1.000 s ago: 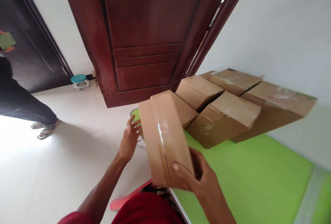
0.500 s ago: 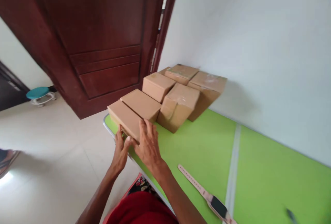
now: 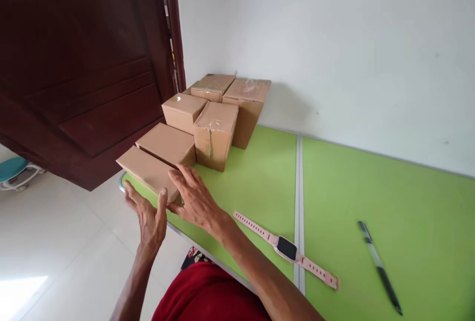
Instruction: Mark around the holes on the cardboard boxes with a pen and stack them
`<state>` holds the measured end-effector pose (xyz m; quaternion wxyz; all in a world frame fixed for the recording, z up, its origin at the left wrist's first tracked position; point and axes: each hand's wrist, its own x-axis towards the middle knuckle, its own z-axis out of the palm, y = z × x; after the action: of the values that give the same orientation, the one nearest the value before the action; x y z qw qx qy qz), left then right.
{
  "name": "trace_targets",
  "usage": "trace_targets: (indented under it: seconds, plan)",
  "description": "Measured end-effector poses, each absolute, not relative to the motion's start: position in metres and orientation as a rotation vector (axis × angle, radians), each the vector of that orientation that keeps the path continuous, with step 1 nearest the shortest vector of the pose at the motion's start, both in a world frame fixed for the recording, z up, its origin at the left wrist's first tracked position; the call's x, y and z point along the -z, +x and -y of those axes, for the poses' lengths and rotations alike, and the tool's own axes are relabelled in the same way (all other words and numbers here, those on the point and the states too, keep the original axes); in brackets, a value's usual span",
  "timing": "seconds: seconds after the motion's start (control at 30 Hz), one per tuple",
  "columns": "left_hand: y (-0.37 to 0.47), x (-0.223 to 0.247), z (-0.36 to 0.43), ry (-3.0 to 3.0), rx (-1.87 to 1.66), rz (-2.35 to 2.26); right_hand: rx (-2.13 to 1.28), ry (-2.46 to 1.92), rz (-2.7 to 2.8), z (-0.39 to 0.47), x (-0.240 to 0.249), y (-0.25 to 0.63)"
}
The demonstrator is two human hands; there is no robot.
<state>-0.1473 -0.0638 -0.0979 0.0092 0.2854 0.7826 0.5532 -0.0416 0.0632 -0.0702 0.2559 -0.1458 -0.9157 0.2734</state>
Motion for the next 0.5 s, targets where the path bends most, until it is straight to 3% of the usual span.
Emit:
trace_targets:
  seconds: [0.2, 0.33, 0.5]
  plan:
    - [-0.099, 0.064, -0.002, 1.621, -1.767, -2.545, -0.973, -0.654, 1.781, -0.141, 0.058, 0.022]
    - [-0.084, 0.060, -0.081, 1.337, -1.538, -2.523, -0.975, -0.862, 1.547, -0.225, 0.063, 0.018]
    - [-0.097, 0.066, -0.142, 1.245, -1.583, -2.531, -1.100, -0.907, 1.445, -0.278, 0.080, -0.020]
